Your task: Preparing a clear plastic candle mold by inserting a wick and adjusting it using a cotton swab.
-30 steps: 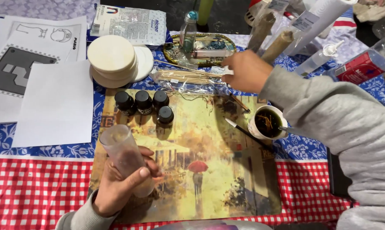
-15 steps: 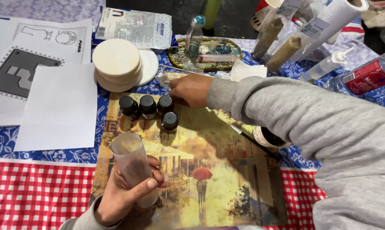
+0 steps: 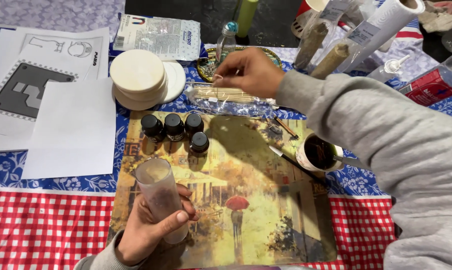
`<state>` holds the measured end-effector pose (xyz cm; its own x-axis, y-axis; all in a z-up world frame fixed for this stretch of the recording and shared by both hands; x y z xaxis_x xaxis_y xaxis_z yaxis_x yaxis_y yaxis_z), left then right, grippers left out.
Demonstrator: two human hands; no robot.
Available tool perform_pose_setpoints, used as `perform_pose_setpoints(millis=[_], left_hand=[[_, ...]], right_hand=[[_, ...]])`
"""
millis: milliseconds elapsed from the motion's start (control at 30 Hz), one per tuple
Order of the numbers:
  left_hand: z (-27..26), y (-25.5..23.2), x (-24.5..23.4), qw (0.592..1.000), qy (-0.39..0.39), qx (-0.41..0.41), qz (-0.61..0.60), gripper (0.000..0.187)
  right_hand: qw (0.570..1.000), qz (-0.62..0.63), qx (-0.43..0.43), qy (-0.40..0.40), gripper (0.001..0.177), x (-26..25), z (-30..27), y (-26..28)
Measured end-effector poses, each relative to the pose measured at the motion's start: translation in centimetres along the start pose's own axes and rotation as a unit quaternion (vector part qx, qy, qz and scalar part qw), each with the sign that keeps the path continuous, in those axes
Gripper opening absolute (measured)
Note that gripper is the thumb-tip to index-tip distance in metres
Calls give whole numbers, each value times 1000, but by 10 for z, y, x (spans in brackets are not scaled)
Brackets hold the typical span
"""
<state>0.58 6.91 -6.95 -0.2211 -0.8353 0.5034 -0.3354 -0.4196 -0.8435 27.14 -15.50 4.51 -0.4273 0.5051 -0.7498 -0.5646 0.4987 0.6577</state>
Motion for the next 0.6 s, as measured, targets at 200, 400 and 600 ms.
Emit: perform_pose_setpoints(millis=[200,400,600], left_hand=[[2,2,1,1000,-8,1,27,42],[1,-13,6,993,-51,-6,103,46],[36,-80,22,947,-51,31,315,53]], right_hand=[[990,130,-13,-47,12,-24,-15,8],[980,178,-50,-75,9,-36,-22,23],[979,171,-49,-103,11,-45,-24,29]])
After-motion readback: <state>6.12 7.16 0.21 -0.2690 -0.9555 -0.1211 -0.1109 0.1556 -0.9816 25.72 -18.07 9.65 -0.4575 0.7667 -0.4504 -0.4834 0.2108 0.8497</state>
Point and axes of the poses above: each hand's wrist, its own z-axis towards the middle knuckle, its own x-axis out of the palm, y = z × x, the point moved 4 cm from there along z, towards the middle knuckle, and after that the axes turned 1 degree about -x, right-handed, at the moved point
